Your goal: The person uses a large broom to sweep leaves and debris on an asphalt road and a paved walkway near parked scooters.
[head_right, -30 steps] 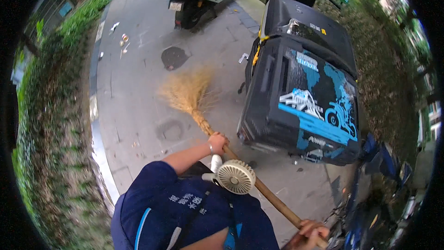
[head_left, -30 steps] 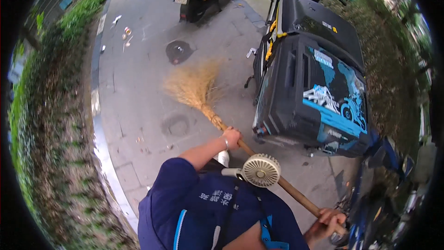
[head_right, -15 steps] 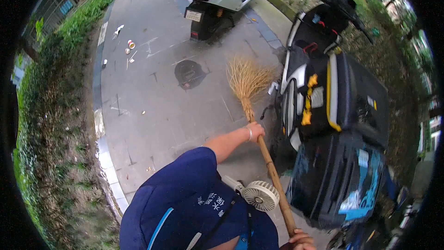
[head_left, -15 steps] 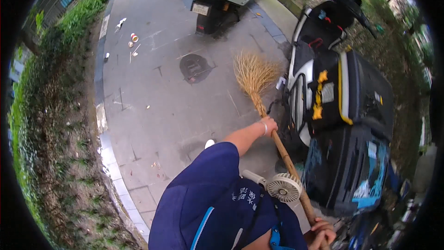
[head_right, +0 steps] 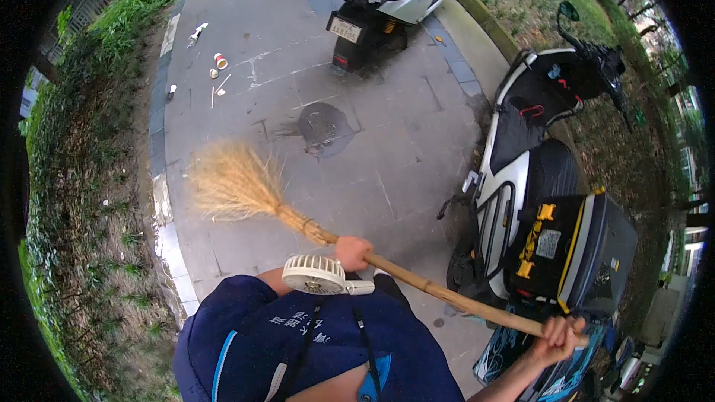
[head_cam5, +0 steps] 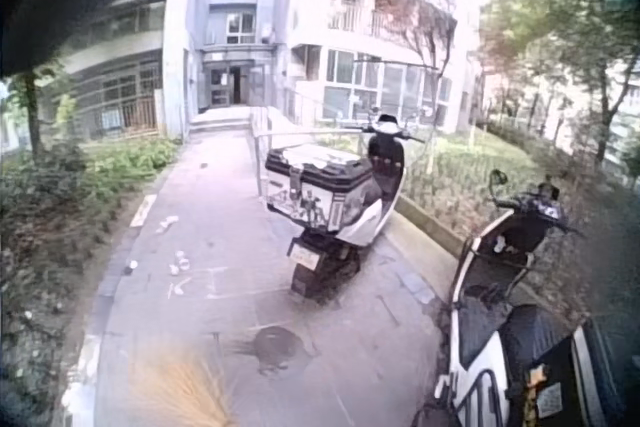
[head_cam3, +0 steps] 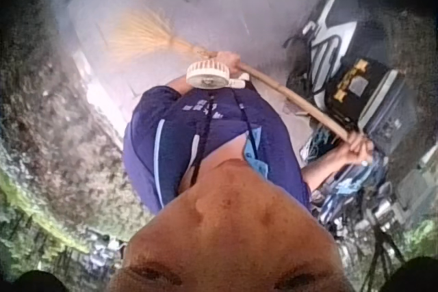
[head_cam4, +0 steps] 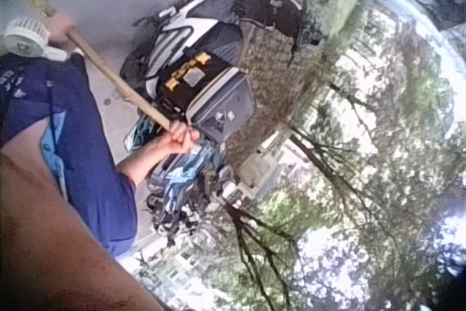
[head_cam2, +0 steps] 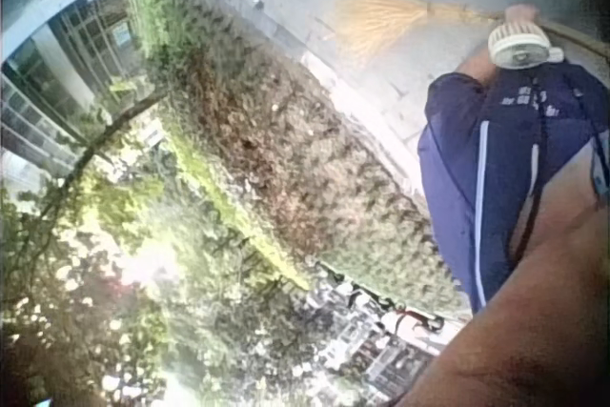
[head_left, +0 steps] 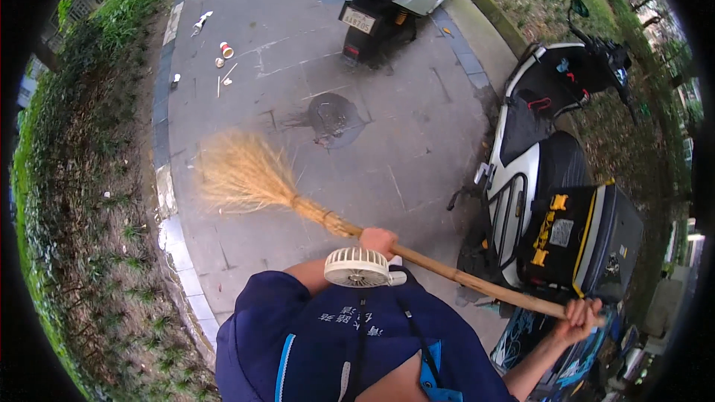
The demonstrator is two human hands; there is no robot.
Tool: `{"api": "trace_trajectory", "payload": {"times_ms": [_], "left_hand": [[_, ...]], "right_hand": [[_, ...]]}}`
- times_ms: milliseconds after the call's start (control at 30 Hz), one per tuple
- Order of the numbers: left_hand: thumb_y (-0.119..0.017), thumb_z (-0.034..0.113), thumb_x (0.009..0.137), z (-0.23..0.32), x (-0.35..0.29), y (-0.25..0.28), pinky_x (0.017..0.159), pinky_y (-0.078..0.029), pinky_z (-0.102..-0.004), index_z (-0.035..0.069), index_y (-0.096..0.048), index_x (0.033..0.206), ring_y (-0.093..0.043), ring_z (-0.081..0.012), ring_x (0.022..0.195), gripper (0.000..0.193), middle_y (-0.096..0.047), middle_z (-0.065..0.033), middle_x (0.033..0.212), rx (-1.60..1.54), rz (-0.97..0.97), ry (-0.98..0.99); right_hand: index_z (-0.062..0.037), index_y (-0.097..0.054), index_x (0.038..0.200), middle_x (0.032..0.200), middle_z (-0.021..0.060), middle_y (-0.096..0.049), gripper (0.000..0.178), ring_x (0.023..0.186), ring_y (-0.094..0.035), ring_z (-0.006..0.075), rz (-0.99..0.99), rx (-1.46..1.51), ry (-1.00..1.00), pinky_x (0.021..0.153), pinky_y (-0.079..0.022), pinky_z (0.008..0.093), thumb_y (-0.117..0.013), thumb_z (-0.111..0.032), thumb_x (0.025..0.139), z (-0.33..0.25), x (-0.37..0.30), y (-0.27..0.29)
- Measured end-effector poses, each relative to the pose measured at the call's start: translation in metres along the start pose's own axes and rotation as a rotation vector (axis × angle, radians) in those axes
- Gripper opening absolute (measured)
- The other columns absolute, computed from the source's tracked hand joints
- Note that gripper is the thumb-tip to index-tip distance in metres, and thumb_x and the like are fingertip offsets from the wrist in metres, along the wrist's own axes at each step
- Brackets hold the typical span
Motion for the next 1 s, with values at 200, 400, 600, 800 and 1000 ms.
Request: {"api": "trace_trajectory", "payload": {"times_ms": [200, 400, 600, 800, 1000], "left_hand": [[-0.065, 0.02, 0.06, 0.006, 0.17, 0.103, 0.068, -0.046, -0.0416, 0.014, -0.06, 0.07, -0.059, -0.0293, 0.077, 0.013, -0.062, -0.0068, 0.074, -0.045, 0.234, -0.375], [-0.066, 0.026, 0.065, -0.198, 0.269, 0.119, 0.077, -0.045, -0.0422, 0.017, -0.066, 0.077, -0.057, -0.0281, 0.09, 0.015, -0.065, -0.0065, 0.083, 0.148, 0.126, -0.072], [-0.066, 0.028, 0.064, -0.238, 0.255, 0.218, 0.07, -0.05, -0.0435, 0.016, -0.068, 0.076, -0.063, -0.0321, 0.079, 0.018, -0.066, -0.0108, 0.076, 0.046, 0.018, 0.226], [-0.066, 0.024, 0.058, -0.286, 0.25, 0.364, 0.061, -0.049, -0.0432, 0.017, -0.065, 0.069, -0.062, -0.029, 0.068, 0.013, -0.063, -0.0078, 0.067, 0.119, 0.312, 0.289], [-0.068, 0.019, 0.059, -0.43, 0.243, 0.534, 0.064, -0.044, -0.0396, 0.012, -0.06, 0.061, -0.06, -0.026, 0.067, 0.011, -0.06, -0.0052, 0.064, 0.207, 0.683, 0.231]], "right_hand": [[-0.0081, -0.043, 0.079, 0.054, -0.0009, -0.03, 0.011, 0.043, -0.031, 0.0081, 0.177, -0.254, 0.268, 0.048, -0.034, 0.0224, -0.046, -0.001, 0.087, 0.001, 0.055, -0.102], [-0.009, -0.041, 0.074, 0.053, -0.0011, -0.031, 0.013, 0.039, -0.032, 0.0087, 0.13, -0.289, 0.146, 0.041, -0.033, 0.0244, -0.05, -0.004, 0.082, 0.209, 0.199, -0.164], [-0.0051, -0.048, 0.086, 0.055, -0.0012, -0.032, 0.005, 0.042, -0.031, 0.0085, -0.117, 0.052, -0.096, 0.044, -0.034, 0.0247, -0.049, -0.001, 0.084, 0.284, 0.355, -0.179], [-0.0071, -0.041, 0.083, 0.056, -0.0007, -0.031, 0.011, 0.041, -0.03, 0.0084, -0.247, 0.241, -0.088, 0.043, -0.037, 0.0254, -0.045, 0.002, 0.087, 0.369, 0.482, -0.207], [-0.0085, -0.038, 0.081, 0.056, -0.0004, -0.031, 0.015, 0.04, -0.031, 0.0087, -0.405, 0.403, -0.068, 0.042, -0.034, 0.0239, -0.048, 0.002, 0.084, 0.508, 0.559, -0.39]]}}
Point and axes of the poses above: each hand's wrist, its own x-axis towards the middle knuckle, its own y-axis out of the back of the hand, z = x × y, the point moved 5 cm from there along x, towards the middle knuckle
